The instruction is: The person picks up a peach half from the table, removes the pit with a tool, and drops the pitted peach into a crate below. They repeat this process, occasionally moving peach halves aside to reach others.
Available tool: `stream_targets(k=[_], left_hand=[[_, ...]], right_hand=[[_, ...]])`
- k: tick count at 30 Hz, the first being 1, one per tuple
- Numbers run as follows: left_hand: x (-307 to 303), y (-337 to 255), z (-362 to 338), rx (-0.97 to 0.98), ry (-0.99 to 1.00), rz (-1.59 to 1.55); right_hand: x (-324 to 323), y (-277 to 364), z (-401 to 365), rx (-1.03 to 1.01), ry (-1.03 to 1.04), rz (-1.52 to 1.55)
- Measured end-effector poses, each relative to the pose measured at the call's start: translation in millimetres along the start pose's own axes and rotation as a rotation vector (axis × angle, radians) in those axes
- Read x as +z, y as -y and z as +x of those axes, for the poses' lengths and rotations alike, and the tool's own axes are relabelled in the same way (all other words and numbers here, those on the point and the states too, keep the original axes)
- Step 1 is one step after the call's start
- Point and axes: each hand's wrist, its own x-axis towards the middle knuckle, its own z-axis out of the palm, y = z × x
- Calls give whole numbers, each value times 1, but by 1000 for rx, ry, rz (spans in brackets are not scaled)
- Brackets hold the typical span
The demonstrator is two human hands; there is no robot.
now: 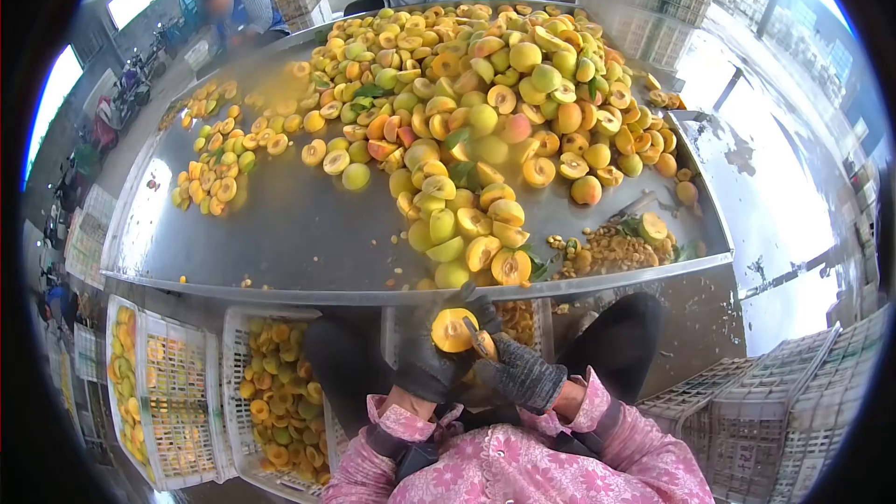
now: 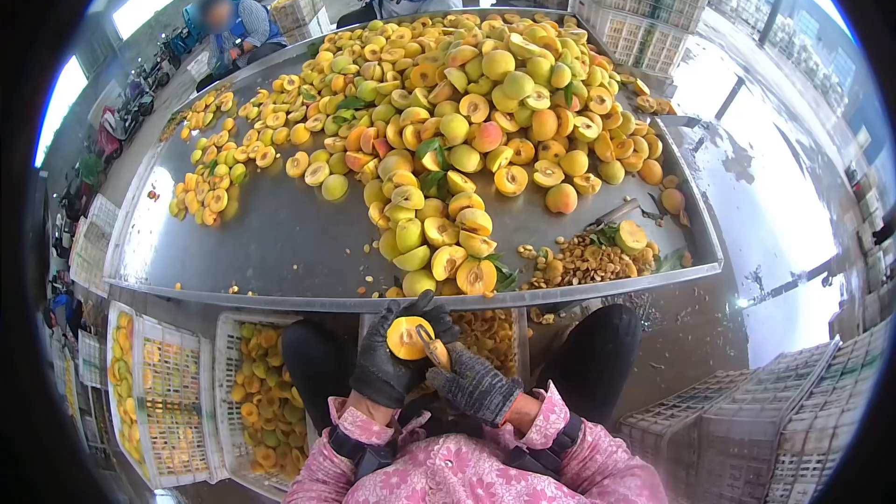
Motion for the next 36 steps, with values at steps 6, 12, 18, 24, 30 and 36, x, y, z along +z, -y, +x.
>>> stream_targets(k=[6, 12, 18, 24, 30, 36], left_hand=[[-9, 8, -1, 136, -77, 109], [-35, 18, 7, 245, -2, 580], [-29, 28, 11, 263, -122, 380], [-46, 38, 14, 230, -116, 279], [-45, 36, 9, 214, -137, 432], [-29, 5, 0, 504, 193, 1532]], right_hand=[[4, -3, 1, -13, 4, -205], [12, -24, 5, -71, -7, -156], [15, -20, 10, -6, 35, -266], [18, -14, 17, 37, 163, -290], [28, -35, 14, -239, 54, -309], [30, -59, 20, -323, 140, -298]])
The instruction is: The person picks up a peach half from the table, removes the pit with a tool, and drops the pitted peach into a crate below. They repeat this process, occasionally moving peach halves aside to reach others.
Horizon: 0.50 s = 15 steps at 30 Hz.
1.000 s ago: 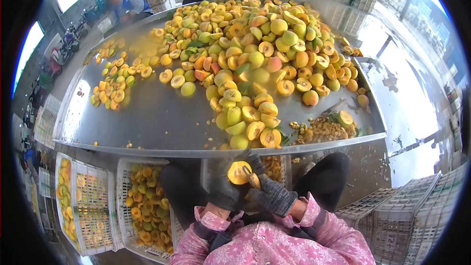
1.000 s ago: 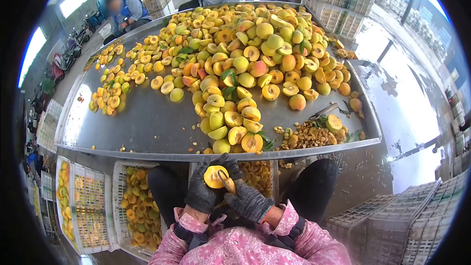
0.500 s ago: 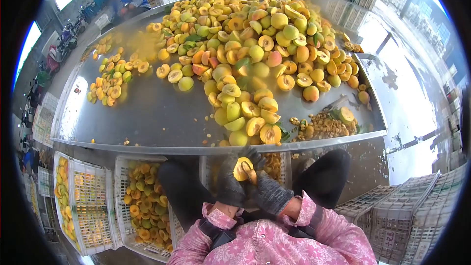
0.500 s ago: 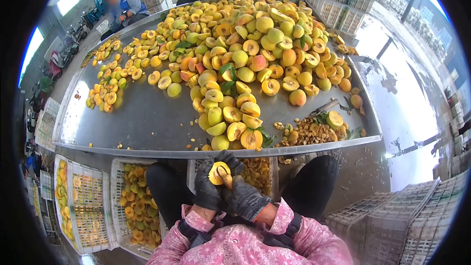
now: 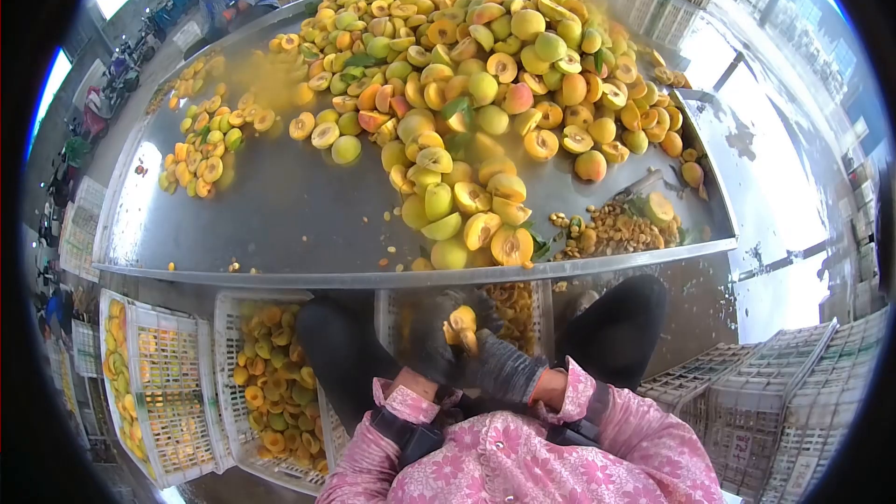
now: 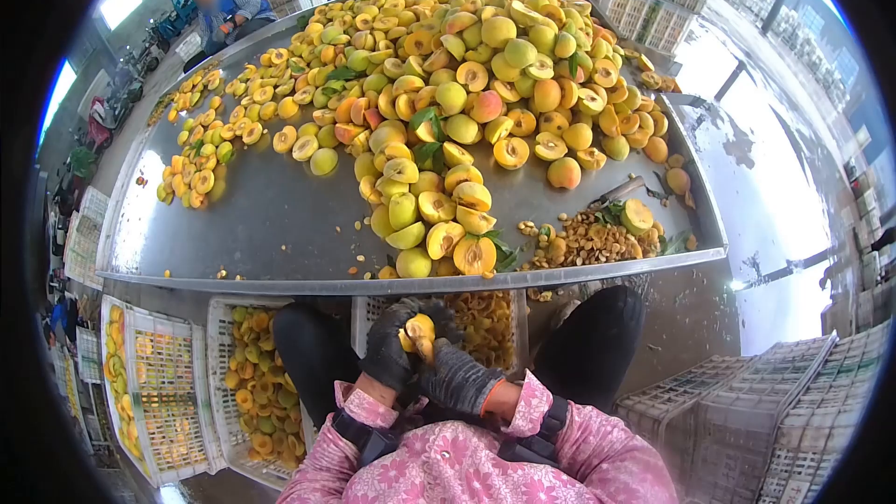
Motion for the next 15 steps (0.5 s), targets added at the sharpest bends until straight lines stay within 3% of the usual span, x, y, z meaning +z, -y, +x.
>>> stream_targets(k=[2, 4, 8, 11, 13, 15], left_hand=[[13, 16, -8, -268, -87, -465], [19, 29, -10, -401, -110, -692], [19, 37, -11, -381, -111, -687], [17, 45, -15, -243, -87, -384], [19, 48, -18, -260, -106, -398], [24, 41, -19, -421, -196, -731]], right_hand=[[1, 5, -4, 87, -14, -109], [-12, 20, 4, 131, 37, -24], [0, -12, -4, 148, 138, 53], [8, -29, -11, 105, 132, 56], [7, -20, -12, 206, 94, 113], [-3, 4, -12, 388, 86, 399]])
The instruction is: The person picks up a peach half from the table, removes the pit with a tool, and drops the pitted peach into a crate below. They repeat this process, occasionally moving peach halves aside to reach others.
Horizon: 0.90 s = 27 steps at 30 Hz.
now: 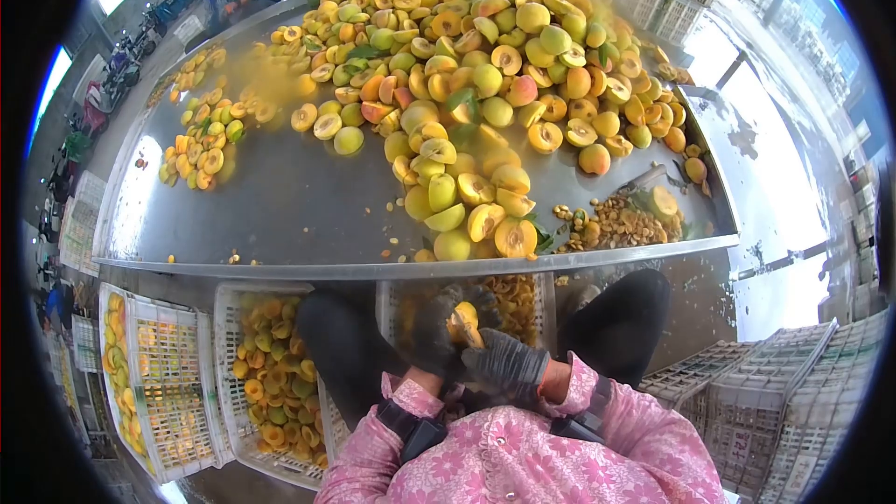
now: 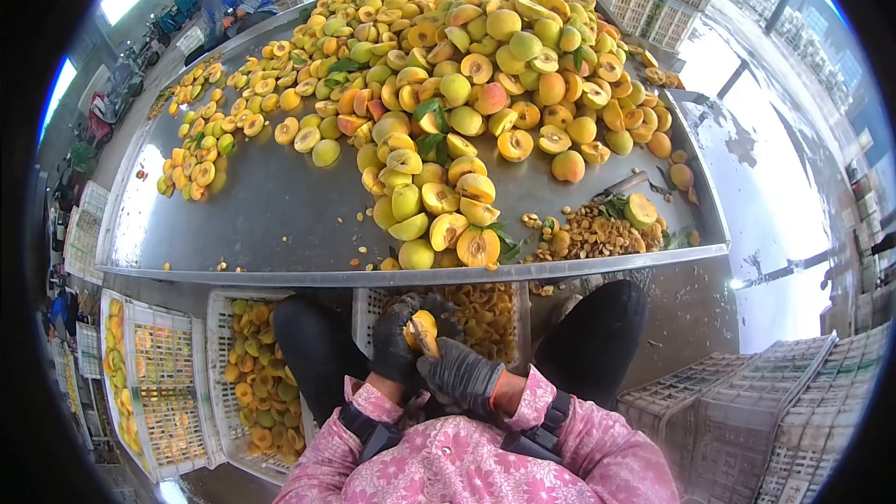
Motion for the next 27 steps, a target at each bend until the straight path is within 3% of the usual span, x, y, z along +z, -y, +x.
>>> stream_targets(k=[2, 4, 6, 8, 11, 12, 14, 17, 20, 21, 24, 25, 27], left_hand=[[-3, 9, 0, 133, -39, 267], [-7, 21, 1, 151, -69, 206], [-4, 26, 2, 52, -86, -181], [6, 18, 2, 39, -86, -343], [21, 3, 1, -103, -126, -609], [23, 0, 2, -168, -144, -701], [1, 35, 6, 38, -143, -337], [-20, 23, -1, 267, -144, 307], [-17, -35, -3, -35, -415, -716], [-18, -70, -14, 57, -365, -563], [-92, -101, -40, 495, -612, -28], [-124, -109, -50, 498, -716, -78], [-194, -115, -68, 460, -947, 563]], right_hand=[[-4, 26, -7, 171, 87, 439], [-5, 46, -12, 336, 145, 783], [-3, 45, -14, 422, 254, 1085], [-3, 30, -13, 434, 420, 1384], [-8, 28, -15, 411, 458, 1365], [-8, 32, -18, 341, 392, 1243], [-7, 45, -25, 204, 265, 998], [-3, 39, -30, 143, 242, 806], [-18, 40, -31, 262, 160, 846], [-17, 44, -29, 296, 38, 797], [-12, -4, -11, 55, -209, 16], [-15, -21, -6, 158, -197, -368], [-28, 2, -4, 246, 346, -654]])
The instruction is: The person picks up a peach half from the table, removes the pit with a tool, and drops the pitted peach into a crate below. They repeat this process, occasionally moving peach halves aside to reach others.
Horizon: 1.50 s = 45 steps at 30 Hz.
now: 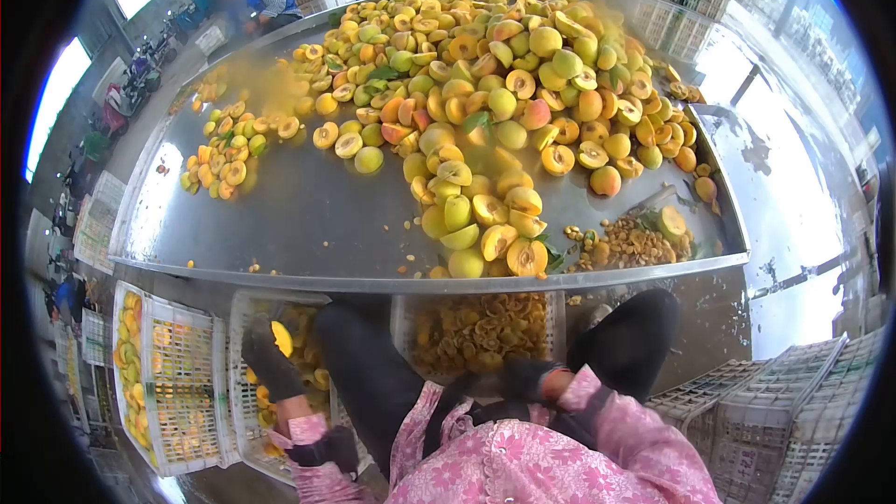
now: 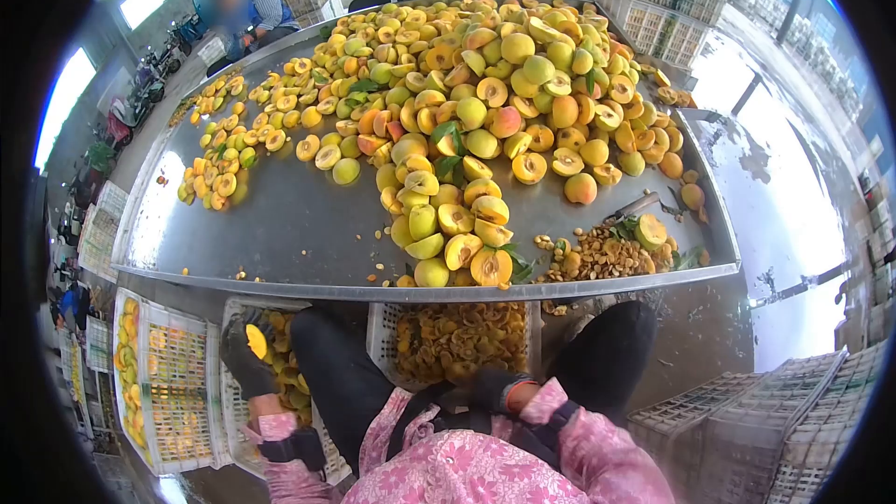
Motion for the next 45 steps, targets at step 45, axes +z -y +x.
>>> stream_targets(k=[45], left_hand=[[164, -107, -83, 127, 1115, -10]], right_hand=[[-70, 51, -34, -183, -435, 1412]])
